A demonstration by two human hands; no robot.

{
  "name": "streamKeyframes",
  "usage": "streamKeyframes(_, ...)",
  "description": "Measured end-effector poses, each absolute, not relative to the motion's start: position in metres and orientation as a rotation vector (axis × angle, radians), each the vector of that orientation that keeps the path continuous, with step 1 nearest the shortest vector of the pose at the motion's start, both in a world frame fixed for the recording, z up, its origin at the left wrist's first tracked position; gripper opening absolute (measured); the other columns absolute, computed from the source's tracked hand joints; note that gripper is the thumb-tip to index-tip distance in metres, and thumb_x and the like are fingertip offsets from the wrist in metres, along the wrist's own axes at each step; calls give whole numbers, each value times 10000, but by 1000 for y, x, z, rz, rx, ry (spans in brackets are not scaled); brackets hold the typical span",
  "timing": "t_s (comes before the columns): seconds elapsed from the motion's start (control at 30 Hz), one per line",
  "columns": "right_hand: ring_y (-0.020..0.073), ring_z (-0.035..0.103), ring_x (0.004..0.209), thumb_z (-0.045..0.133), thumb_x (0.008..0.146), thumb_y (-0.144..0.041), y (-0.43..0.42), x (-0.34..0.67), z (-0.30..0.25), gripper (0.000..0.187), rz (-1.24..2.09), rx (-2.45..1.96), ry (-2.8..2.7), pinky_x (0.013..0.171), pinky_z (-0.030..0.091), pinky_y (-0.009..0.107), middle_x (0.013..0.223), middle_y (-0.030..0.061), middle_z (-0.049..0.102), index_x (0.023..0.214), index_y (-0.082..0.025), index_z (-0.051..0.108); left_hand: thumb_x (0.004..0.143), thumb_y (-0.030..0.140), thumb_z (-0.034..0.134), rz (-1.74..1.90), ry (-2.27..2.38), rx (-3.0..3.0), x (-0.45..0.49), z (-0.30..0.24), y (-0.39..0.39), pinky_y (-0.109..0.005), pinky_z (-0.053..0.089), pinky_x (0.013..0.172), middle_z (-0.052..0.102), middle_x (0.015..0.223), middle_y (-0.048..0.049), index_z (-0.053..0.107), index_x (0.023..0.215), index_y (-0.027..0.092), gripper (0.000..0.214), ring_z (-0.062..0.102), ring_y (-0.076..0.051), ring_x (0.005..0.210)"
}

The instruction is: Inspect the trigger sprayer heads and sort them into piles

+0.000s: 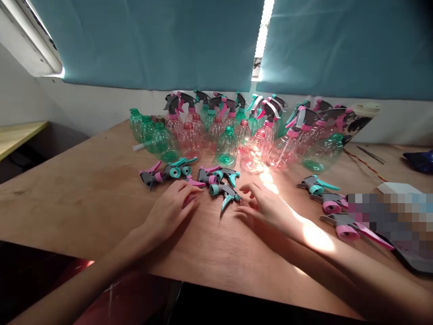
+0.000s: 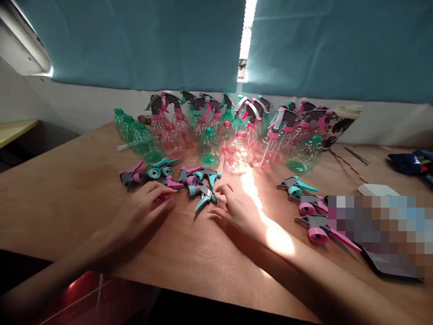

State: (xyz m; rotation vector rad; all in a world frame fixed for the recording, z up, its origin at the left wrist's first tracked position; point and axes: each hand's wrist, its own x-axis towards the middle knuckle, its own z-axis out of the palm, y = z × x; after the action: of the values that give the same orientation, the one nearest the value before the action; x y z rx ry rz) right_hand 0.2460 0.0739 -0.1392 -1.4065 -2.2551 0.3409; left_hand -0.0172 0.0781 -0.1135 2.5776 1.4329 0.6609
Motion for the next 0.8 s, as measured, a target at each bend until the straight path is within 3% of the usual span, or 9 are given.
streamKeyframes(0.17, 255, 613, 963, 693, 812, -416, 78, 230, -144, 482, 114, -1152, -2355, 810, 538, 399, 1100, 133, 582, 1198, -164, 552, 895, 375, 550, 473, 1570, 2761, 12, -116, 93, -360, 482, 765, 586, 945, -101, 616, 994, 144, 260, 553, -272, 925)
streamKeyframes(0.33, 196, 623, 909, 566, 916, -206, 80, 223, -147, 262, 45, -1003, -2428, 777, 547, 342, 1118, 109, 597, 1173, -209, 617, 861, 329, 604, 444, 1576, 2852, 28, -122, 105, -385, 472, 764, 568, 941, -116, 606, 1026, 111, 274, 533, -285, 891)
streamKeyframes(0.47, 195, 628, 899, 523, 926, -154, 78, 224, -150, 217, 72, -1015, -2414, 748, 551, 331, 1060, 94, 627, 1099, -214, 641, 868, 305, 590, 485, 1591, 2801, 25, -128, 105, -408, 469, 805, 563, 977, -136, 615, 1007, 95, 254, 524, -295, 932)
streamKeyframes(0.57, 218, 622, 957, 480, 946, -173, 74, 222, -152, 200, 167, -1022, -2340, 787, 545, 364, 1067, 105, 624, 1096, -195, 611, 860, 299, 602, 564, 1558, 2692, 22, -127, 101, -435, 466, 843, 564, 995, -132, 622, 1024, 101, 258, 525, -302, 973)
streamKeyframes(0.7, 185, 644, 899, 410, 978, -239, 62, 220, -150, 174, 527, -1087, -2028, 784, 550, 349, 1038, 72, 628, 1089, -217, 543, 856, 318, 619, 769, 1374, 2403, 22, -123, 95, -417, 465, 894, 594, 1027, -69, 611, 1084, 181, 266, 560, -251, 997)
streamKeyframes(0.8, 184, 647, 886, 412, 977, -279, 50, 219, -147, 160, 714, -1141, -1848, 777, 546, 343, 982, 53, 647, 1057, -218, 536, 833, 368, 652, 868, 1260, 2100, 28, -123, 89, -356, 510, 808, 629, 1081, -55, 603, 1112, 197, 330, 618, -204, 891)
